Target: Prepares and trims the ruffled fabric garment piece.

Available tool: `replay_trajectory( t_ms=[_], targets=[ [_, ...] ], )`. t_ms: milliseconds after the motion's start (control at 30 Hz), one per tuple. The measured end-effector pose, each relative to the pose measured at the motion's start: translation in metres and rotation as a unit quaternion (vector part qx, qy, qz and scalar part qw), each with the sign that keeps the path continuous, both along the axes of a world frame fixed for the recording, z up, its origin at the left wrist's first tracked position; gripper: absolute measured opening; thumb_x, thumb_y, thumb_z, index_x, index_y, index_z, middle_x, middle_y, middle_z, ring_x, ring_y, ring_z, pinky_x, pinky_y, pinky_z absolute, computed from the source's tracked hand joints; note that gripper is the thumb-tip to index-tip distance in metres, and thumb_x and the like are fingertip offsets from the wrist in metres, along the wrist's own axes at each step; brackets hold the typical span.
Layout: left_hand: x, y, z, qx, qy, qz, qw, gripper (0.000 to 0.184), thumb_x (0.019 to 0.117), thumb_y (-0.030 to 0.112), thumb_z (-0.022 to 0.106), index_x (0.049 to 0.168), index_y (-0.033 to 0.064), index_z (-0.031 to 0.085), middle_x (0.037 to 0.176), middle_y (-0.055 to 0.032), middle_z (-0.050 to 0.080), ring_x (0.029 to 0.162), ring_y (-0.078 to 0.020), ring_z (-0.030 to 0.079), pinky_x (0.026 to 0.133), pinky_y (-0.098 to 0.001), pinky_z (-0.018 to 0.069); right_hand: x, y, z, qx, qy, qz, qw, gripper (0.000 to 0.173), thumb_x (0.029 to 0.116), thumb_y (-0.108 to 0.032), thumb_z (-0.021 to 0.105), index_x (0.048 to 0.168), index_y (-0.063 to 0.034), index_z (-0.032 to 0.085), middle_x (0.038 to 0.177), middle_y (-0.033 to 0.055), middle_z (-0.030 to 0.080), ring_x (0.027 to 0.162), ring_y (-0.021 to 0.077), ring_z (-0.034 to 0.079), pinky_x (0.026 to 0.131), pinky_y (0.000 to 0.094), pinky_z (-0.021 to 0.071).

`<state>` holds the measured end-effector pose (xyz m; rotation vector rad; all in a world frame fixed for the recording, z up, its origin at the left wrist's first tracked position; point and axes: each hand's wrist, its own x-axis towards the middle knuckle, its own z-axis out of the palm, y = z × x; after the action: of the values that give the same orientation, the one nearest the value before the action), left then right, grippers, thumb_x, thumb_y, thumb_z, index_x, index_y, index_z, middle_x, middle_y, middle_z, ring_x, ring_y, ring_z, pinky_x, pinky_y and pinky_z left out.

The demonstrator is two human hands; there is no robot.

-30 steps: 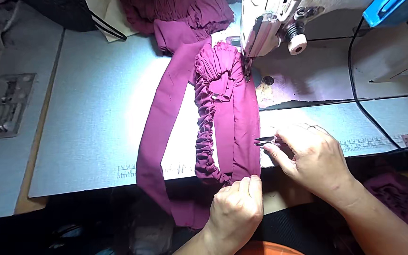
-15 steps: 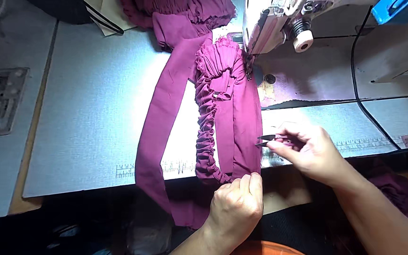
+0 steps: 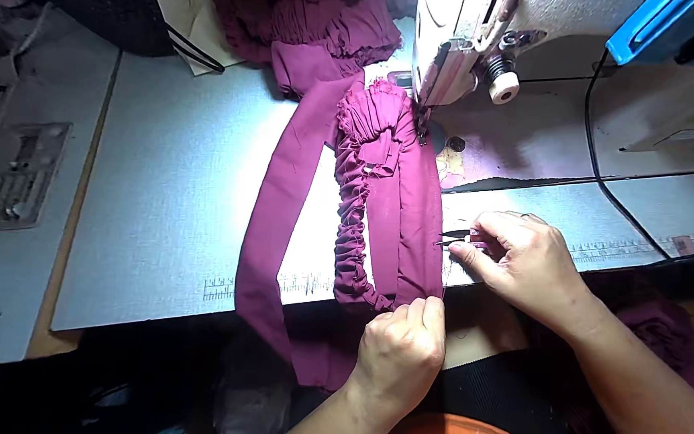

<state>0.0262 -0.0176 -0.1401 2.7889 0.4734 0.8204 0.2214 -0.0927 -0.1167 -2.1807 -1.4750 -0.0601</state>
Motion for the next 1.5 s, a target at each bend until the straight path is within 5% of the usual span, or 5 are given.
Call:
replay_trajectory(
  t_ms=[467,700,933,1133,1500],
  targets=[
    [-0.001,0.0,0.0,-0.003,0.0,-0.008,1.0,0.019,0.0955,0.008,0.055,0.085,0.0037,0.07,0.062,-0.0035,0.059,0.049,-0.0153,0.056,0.042,-0.0277,0.0398,0.004,0.022,-0.003,0.025,-0.042,0.0,0.999,0.052,0.0816,-0.06,0.069,0.062,-0.015,0.054,0.058,-0.0005,0.05,0.061,0.017,0.05,0.069,0.0436,0.0329],
    [-0.002,0.003,-0.001,-0.021,-0.01,-0.012,1.0,0.017,0.0945,0.007,0.056,0.086,0.0035,0.071,0.062,-0.0037,0.06,0.049,-0.0154,0.057,0.043,-0.0268,0.0404,0.026,0.017,0.011,0.127,0.493,0.277,0.815,0.017,0.0787,-0.029,0.079,0.075,-0.0219,0.063,0.073,-0.016,0.056,0.068,-0.0089,0.053,0.058,0.0086,0.043],
    [-0.003,0.003,-0.002,-0.03,-0.019,-0.012,0.999,0.017,0.095,0.009,0.058,0.086,0.0041,0.071,0.062,-0.003,0.061,0.05,-0.0146,0.058,0.043,-0.0268,0.0419,0.04,0.003,0.01,0.055,0.165,-0.036,0.984,0.029,0.0938,-0.041,0.072,0.09,-0.0136,0.065,0.069,-0.006,0.057,0.059,0.0018,0.053,0.053,0.0201,0.0429],
    [-0.007,0.004,0.008,-0.031,-0.036,-0.003,0.999,0.018,0.0951,0.012,0.059,0.085,0.0051,0.072,0.063,-0.0019,0.063,0.051,-0.0116,0.059,0.044,-0.0245,0.0433,0.058,-0.011,0.003,-0.006,-0.033,-0.166,0.986,0.04,0.1011,-0.024,0.059,0.137,-0.0071,0.061,0.136,0.0249,0.055,0.124,0.047,0.052,0.096,0.0667,0.0401],
    [-0.003,0.004,0.042,0.013,-0.019,0.003,1.0,0.02,0.0943,0.013,0.059,0.083,0.0054,0.073,0.06,-0.0015,0.061,0.048,-0.0111,0.057,0.042,-0.0245,0.0414,0.01,0.036,-0.013,0.205,-0.031,0.183,0.961,0.016,0.0936,-0.014,0.066,0.092,-0.014,0.081,0.112,0.006,0.076,0.12,0.0267,0.063,0.103,0.0441,0.0462]
  ],
)
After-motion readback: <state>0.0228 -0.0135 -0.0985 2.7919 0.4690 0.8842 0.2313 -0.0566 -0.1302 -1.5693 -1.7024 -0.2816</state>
